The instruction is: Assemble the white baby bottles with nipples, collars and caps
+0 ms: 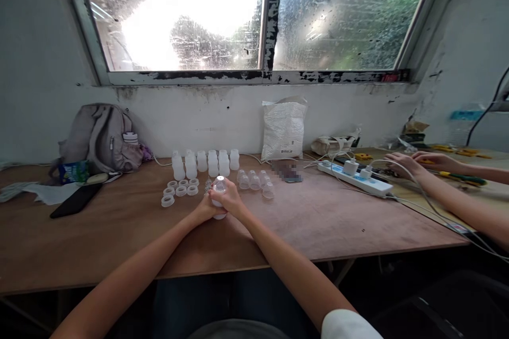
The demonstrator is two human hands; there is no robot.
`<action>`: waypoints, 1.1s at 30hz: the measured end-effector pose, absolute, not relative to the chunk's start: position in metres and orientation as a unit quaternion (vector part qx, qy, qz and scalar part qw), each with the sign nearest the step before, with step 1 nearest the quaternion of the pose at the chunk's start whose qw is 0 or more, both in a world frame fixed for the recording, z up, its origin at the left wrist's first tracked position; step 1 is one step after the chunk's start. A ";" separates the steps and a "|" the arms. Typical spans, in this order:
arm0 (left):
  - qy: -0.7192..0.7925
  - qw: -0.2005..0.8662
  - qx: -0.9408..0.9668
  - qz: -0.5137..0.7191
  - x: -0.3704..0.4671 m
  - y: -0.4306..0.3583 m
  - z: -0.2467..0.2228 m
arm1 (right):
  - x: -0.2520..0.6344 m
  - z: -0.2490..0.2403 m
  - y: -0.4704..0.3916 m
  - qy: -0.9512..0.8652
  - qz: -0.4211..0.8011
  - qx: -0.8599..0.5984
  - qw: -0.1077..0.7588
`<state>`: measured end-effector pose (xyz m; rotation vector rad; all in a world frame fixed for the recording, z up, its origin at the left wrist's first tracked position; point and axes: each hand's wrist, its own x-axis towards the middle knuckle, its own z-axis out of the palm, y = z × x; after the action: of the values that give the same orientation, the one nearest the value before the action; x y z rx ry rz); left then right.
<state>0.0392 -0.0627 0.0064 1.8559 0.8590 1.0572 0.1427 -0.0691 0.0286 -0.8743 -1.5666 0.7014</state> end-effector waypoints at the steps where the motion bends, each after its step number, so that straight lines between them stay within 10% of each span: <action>1: 0.345 0.395 0.740 0.421 0.039 -0.062 0.005 | 0.143 0.028 -0.070 -0.667 0.294 -0.375 0.572; 33: 0.562 -0.107 0.730 0.374 -0.023 -0.024 0.010 | 0.143 0.106 -0.011 -0.693 0.053 -0.463 0.549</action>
<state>-0.0228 -0.0238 0.0104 2.4630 1.8967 1.2628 0.1427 -0.0113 0.1059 -1.0971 -1.6420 0.1251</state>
